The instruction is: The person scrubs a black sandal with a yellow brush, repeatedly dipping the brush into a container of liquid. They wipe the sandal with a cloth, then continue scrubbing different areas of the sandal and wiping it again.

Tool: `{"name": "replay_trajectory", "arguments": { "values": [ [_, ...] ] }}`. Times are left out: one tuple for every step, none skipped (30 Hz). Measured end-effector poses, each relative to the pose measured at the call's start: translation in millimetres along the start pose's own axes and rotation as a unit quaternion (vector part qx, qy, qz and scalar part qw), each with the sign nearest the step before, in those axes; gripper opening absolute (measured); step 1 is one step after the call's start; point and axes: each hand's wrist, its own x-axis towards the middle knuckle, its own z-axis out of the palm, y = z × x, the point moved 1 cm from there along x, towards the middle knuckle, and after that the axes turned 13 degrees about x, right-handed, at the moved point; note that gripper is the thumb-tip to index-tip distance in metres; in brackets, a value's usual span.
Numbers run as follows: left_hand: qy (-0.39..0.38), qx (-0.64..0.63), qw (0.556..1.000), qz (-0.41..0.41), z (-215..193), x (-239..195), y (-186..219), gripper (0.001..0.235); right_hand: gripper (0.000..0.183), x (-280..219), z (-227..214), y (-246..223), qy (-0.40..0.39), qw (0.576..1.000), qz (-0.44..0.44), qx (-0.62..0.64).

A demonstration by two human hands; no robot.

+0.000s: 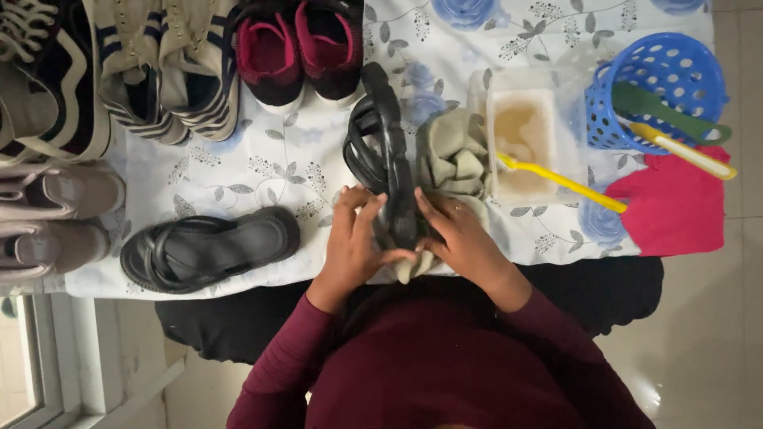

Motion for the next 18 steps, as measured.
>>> {"name": "replay_trajectory", "arguments": {
  "values": [
    [0.001,0.001,1.0,-0.001,-4,1,1,0.101,0.093,-4,3,6,-0.001,1.0,-0.001,0.0],
    [-0.013,0.037,0.999,0.005,-7,4,1,0.103,0.092,-6,5,12,-0.007,1.0,0.018,-0.023],
    [-0.026,0.073,0.997,0.01,-10,8,1,0.105,0.091,-8,7,18,-0.012,0.998,0.038,-0.047],
    [-0.025,0.073,0.997,0.012,-11,11,1,0.105,0.091,-8,5,14,-0.011,0.998,0.037,-0.048],
    [-0.023,0.096,0.995,0.024,-12,15,1,0.102,0.085,-8,4,11,-0.023,0.995,0.067,-0.064],
    [-0.021,0.12,0.992,0.031,-14,16,2,0.1,0.08,-9,3,8,-0.039,0.991,0.097,-0.079],
    [-0.02,0.12,0.992,0.028,-12,14,2,0.1,0.08,-11,-2,-1,-0.042,0.991,0.096,-0.08],
    [-0.045,0.098,0.994,0.032,-10,14,1,0.102,0.079,-11,-7,-11,-0.038,0.986,0.114,-0.119],
    [-0.07,0.076,0.994,0.036,-8,13,0,0.104,0.08,-11,-11,-20,-0.033,0.978,0.132,-0.158],
    [-0.07,0.075,0.994,0.036,-9,17,3,0.104,0.08,-9,-12,-25,-0.033,0.978,0.133,-0.158],
    [-0.076,0.085,0.993,0.035,-10,20,6,0.102,0.078,-7,-14,-29,-0.009,0.982,0.133,-0.137],
    [-0.083,0.092,0.992,0.033,-11,23,10,0.1,0.075,-6,-15,-34,0.014,0.984,0.136,-0.115],
    [-0.085,0.09,0.992,0.032,-13,26,12,0.1,0.075,-7,-13,-33,0.013,0.984,0.139,-0.115],
    [-0.092,0.088,0.992,0.023,-14,30,13,0.096,0.075,-8,-12,-31,0.035,0.983,0.128,-0.131],
    [-0.099,0.086,0.991,0.015,-15,34,15,0.092,0.074,-8,-11,-30,0.056,0.981,0.117,-0.146],
    [-0.098,0.086,0.991,0.017,-15,35,15,0.092,0.074,-8,-6,-23,0.058,0.98,0.117,-0.148],
    [-0.109,0.094,0.989,0.018,-15,36,15,0.1,0.072,-8,-1,-16,0.065,0.98,0.076,-0.17],
    [-0.123,0.102,0.987,0.018,-15,35,17,0.108,0.07,-11,5,-10,0.069,0.978,0.037,-0.191]
  ]
}}
